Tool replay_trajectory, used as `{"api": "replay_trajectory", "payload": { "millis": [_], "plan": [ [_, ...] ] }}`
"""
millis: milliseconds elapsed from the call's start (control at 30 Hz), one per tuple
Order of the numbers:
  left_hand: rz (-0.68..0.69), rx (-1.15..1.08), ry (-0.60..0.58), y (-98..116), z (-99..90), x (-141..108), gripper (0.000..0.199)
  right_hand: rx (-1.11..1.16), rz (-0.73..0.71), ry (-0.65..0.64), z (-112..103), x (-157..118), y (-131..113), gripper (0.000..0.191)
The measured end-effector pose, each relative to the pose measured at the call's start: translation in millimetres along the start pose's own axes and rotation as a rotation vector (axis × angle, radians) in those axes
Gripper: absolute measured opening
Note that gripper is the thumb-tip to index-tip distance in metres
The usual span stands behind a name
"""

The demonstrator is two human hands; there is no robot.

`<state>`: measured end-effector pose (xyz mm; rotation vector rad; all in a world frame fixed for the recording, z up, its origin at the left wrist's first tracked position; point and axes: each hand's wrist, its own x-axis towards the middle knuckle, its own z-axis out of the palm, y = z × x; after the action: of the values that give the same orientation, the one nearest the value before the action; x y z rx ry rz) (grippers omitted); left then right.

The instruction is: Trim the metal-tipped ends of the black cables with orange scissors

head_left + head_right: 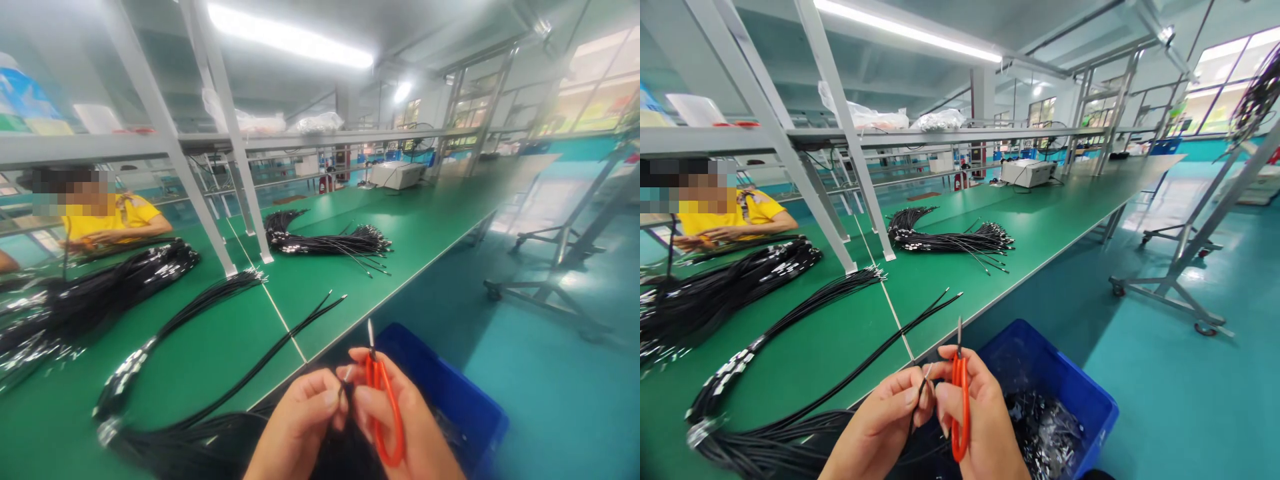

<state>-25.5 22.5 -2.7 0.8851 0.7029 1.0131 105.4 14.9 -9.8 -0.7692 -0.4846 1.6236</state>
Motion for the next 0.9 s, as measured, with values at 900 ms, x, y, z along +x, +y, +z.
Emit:
{"api": "replay_trajectory", "payload": {
  "millis": [900],
  "plan": [
    [-0.135, 1.796, 0.657, 19, -41.5, 68, 0.015, -0.111, -0.31, 0.346, -39, 3, -64, 0.04]
  ]
}}
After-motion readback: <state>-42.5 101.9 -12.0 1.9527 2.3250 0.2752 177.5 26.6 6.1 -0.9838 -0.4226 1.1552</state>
